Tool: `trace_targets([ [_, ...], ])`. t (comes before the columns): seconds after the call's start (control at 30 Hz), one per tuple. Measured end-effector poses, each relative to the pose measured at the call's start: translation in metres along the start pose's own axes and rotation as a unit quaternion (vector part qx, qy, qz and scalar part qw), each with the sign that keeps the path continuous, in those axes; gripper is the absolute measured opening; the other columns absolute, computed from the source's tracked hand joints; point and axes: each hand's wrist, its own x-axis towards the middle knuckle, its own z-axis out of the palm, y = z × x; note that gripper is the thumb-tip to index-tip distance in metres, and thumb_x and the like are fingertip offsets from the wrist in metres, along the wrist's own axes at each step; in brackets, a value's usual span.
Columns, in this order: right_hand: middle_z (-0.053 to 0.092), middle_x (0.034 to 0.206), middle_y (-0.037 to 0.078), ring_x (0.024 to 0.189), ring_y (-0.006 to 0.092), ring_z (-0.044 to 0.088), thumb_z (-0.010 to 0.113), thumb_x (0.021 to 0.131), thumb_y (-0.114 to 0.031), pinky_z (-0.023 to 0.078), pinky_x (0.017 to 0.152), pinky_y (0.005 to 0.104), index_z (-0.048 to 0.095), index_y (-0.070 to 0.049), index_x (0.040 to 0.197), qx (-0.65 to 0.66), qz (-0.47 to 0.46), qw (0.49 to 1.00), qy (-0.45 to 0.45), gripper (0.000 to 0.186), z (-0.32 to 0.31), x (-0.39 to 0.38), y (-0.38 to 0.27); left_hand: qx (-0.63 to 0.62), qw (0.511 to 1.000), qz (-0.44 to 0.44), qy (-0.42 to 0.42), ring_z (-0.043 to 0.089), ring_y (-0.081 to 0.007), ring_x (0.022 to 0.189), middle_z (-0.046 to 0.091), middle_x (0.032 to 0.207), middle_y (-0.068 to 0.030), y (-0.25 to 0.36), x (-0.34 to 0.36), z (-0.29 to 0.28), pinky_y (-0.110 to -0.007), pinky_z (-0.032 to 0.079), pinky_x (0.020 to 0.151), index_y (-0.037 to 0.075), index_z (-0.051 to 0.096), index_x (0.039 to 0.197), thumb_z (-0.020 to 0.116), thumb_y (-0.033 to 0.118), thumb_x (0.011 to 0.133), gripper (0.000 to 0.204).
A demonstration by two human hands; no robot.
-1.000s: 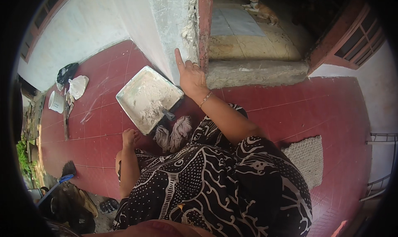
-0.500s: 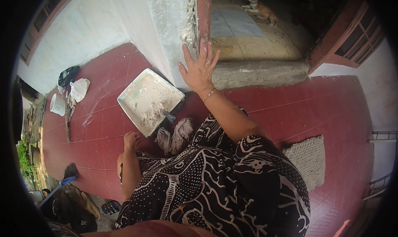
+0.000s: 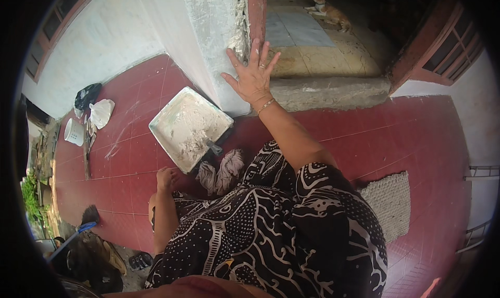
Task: The person applies a plaster-like material to a damaged section of a wall using a putty knife. The person mixes the material in a tray, scoops it onto the tool, and spreads it into the gaps on the wall edge before smoothing it with their fingers.
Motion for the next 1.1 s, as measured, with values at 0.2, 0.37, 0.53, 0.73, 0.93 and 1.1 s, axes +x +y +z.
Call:
trace_targets([
  [0.2, -0.002, 0.145, 0.028, 0.133, 0.0475, -0.007, 0.048, 0.082, -0.057, -0.008, 0.097, 0.0671, 0.045, -0.029, 0.132, -0.007, -0.03, 0.999, -0.023, 0.057, -0.001, -0.004, 0.001, -0.003, 1.0, 0.002, -0.006, 0.05, -0.0134, 0.062, 0.049, 0.078, -0.0055, 0.003, -0.002, 0.002, -0.031, 0.049, 0.055, -0.007, 0.036, 0.125, 0.047, 0.002, 0.076, 0.05],
  [0.37, -0.002, 0.145, 0.027, 0.132, 0.0482, -0.007, 0.049, 0.082, -0.055, -0.008, 0.097, 0.0682, 0.047, -0.03, 0.13, -0.024, -0.023, 0.999, -0.021, 0.054, 0.001, 0.001, 0.01, -0.009, 1.0, 0.004, 0.009, 0.048, -0.0129, 0.06, 0.047, 0.075, -0.0045, 0.008, -0.008, 0.008, -0.032, 0.048, 0.057, -0.007, 0.035, 0.125, 0.046, 0.001, 0.076, 0.051],
  [0.53, -0.001, 0.146, 0.026, 0.132, 0.0487, -0.007, 0.05, 0.082, -0.054, -0.007, 0.097, 0.0688, 0.048, -0.03, 0.128, -0.034, -0.014, 0.999, -0.02, 0.052, -0.001, 0.004, 0.016, -0.001, 1.0, -0.001, -0.024, 0.049, -0.0141, 0.062, 0.048, 0.077, -0.0056, 0.007, -0.004, 0.002, -0.033, 0.049, 0.059, -0.008, 0.032, 0.129, 0.046, 0.001, 0.076, 0.056],
  [0.73, -0.002, 0.145, 0.029, 0.132, 0.0495, -0.005, 0.05, 0.082, -0.053, -0.005, 0.101, 0.0645, 0.048, -0.026, 0.129, -0.008, 0.0, 1.0, -0.02, 0.054, -0.008, 0.011, 0.017, 0.009, 1.0, 0.008, 0.007, 0.049, -0.0134, 0.062, 0.047, 0.076, -0.0046, 0.011, -0.013, 0.012, -0.032, 0.049, 0.06, -0.007, 0.038, 0.121, 0.046, 0.001, 0.076, 0.046],
  [0.93, -0.001, 0.145, 0.03, 0.133, 0.048, -0.003, 0.048, 0.084, -0.054, -0.001, 0.104, 0.06, 0.037, -0.023, 0.137, -0.012, 0.031, 0.999, -0.013, 0.062, -0.01, 0.018, 0.01, 0.004, 1.0, 0.015, 0.012, 0.048, -0.0125, 0.061, 0.046, 0.075, -0.0041, 0.009, -0.012, 0.012, -0.031, 0.048, 0.057, -0.004, 0.045, 0.111, 0.045, 0.001, 0.077, 0.035],
  [1.1, -0.002, 0.144, 0.03, 0.133, 0.048, -0.006, 0.047, 0.085, -0.053, -0.002, 0.103, 0.0609, 0.034, -0.021, 0.139, 0.04, 0.075, 0.996, 0.003, 0.064, -0.012, 0.026, 0.006, -0.008, 1.0, 0.015, -0.007, 0.048, -0.0116, 0.057, 0.048, 0.073, -0.0037, 0.006, -0.006, 0.009, -0.029, 0.047, 0.052, -0.006, 0.044, 0.111, 0.046, 0.001, 0.076, 0.036],
])
